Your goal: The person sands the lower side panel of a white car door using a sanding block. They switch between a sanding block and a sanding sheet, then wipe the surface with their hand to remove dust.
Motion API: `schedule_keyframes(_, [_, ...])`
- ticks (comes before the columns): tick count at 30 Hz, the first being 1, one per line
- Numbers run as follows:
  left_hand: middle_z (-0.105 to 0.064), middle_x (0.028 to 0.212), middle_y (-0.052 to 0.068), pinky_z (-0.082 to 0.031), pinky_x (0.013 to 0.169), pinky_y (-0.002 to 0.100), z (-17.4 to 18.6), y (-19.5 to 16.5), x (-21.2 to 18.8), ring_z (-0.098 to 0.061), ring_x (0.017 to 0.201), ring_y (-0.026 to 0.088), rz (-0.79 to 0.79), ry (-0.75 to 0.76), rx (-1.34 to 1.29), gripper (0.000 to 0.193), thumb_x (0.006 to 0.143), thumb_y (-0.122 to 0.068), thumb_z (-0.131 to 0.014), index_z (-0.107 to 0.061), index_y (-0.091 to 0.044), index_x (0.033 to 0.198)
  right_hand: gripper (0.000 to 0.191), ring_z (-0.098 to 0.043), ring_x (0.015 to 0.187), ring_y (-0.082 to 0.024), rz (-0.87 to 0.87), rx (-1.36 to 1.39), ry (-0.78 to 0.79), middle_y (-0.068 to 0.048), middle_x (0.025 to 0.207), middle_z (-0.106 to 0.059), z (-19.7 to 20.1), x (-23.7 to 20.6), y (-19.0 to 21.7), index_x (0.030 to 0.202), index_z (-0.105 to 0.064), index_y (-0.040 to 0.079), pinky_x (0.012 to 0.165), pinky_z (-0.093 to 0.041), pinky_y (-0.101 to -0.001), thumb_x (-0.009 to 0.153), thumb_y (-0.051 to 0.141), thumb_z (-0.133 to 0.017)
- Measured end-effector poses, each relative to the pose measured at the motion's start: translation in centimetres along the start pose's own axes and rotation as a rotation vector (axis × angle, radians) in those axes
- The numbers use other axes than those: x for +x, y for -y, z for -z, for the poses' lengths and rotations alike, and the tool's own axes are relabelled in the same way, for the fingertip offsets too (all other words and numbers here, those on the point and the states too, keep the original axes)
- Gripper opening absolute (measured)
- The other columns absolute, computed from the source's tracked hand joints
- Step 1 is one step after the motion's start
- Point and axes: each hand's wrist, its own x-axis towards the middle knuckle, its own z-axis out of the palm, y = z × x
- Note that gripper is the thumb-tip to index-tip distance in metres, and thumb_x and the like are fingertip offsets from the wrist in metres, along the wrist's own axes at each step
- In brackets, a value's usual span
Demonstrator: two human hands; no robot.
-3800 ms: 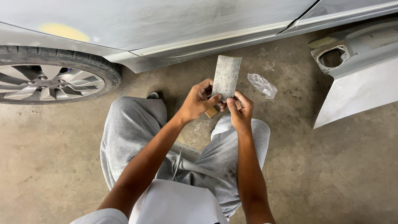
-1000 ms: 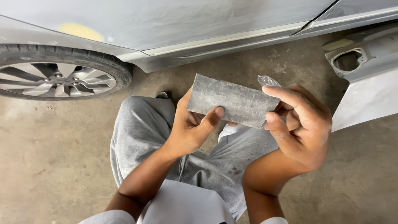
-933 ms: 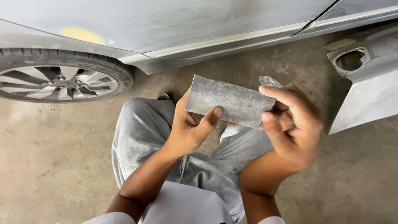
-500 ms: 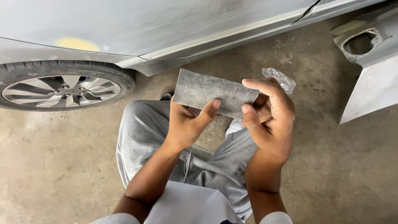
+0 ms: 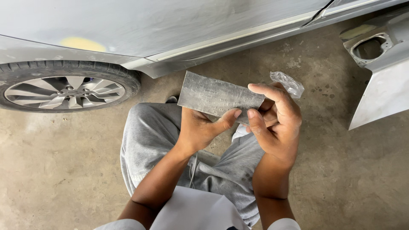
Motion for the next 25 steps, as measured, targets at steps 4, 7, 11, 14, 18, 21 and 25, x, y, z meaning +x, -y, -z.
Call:
schedule_keyframes(4, [-0.076,0.101,0.006,-0.063,0.081,0.027,0.1,0.3,-0.2,-0.074,0.092,0.011,0.009,0.002,0.014,0.016,0.095,-0.002,-0.079,-0.071,-0.001,0.109,0.041,-0.056,0.060,-0.002,0.038,-0.027,0.013,0.003,0.064,-0.061,0.1,-0.2,-0.1,0.137,-0.057,-0.006,0.065,-0.043,-0.0201,0.097,-0.007,-0.065])
schedule_keyframes(7, [-0.075,0.101,0.005,-0.062,0.080,0.026,0.0,0.5,-0.4,-0.073,0.091,0.011,0.004,-0.022,0.020,0.015,0.096,-0.004,-0.078,-0.071,-0.001,0.109,0.040,-0.058,0.063,-0.004,0.038,-0.066,0.019,0.000,0.079,-0.063,-0.2,-0.1,0.0,0.134,-0.058,-0.006,0.064,-0.045,-0.0199,0.095,-0.008,-0.066])
schedule_keyframes(11, [-0.074,0.100,0.004,-0.059,0.079,0.025,0.2,1.2,-0.8,-0.070,0.091,0.009,0.004,-0.037,0.023,0.012,0.098,-0.004,-0.076,-0.070,-0.002,0.108,0.039,-0.060,0.063,-0.002,0.006,-0.023,0.023,-0.008,0.101,-0.061,-0.4,0.0,-0.2,0.133,-0.059,-0.005,0.057,-0.048,-0.0159,0.095,-0.010,-0.066])
schedule_keyframes(14, [-0.073,0.097,0.003,-0.058,0.075,0.024,0.2,1.6,-0.9,-0.069,0.088,0.008,0.039,-0.081,0.081,0.012,0.096,-0.003,-0.076,-0.070,-0.001,0.106,0.039,-0.060,0.065,-0.003,-0.083,0.006,0.020,-0.007,0.100,-0.057,-0.6,-0.8,0.3,0.132,-0.060,-0.006,0.058,-0.048,-0.0175,0.094,-0.012,-0.064])
schedule_keyframes(18, [-0.072,0.100,0.002,-0.058,0.076,0.024,0.0,1.3,0.5,-0.069,0.089,0.007,-0.022,-0.034,-0.004,0.014,0.097,-0.005,-0.073,-0.068,-0.001,0.110,0.038,-0.062,0.069,-0.004,-0.033,0.106,0.014,-0.007,0.103,-0.057,-0.6,0.6,0.6,0.132,-0.060,-0.006,0.058,-0.050,-0.0176,0.095,-0.012,-0.062])
schedule_keyframes(21, [-0.072,0.097,0.003,-0.056,0.074,0.024,0.4,2.1,-1.1,-0.068,0.086,0.008,0.009,-0.043,0.000,0.014,0.100,-0.007,-0.073,-0.067,0.000,0.111,0.038,-0.061,0.068,-0.004,-0.073,0.046,0.005,-0.006,0.102,-0.058,-0.5,-0.1,0.6,0.132,-0.060,-0.005,0.056,-0.052,-0.0165,0.096,-0.011,-0.065])
schedule_keyframes(25, [-0.071,0.102,0.004,-0.055,0.079,0.025,1.2,3.1,-1.2,-0.067,0.092,0.008,-0.005,-0.029,0.033,0.017,0.101,-0.007,-0.072,-0.065,-0.001,0.116,0.038,-0.061,0.073,-0.005,-0.082,0.104,0.011,-0.007,0.107,-0.056,-0.4,-0.4,0.2,0.135,-0.060,-0.005,0.059,-0.054,-0.0172,0.098,-0.009,-0.066])
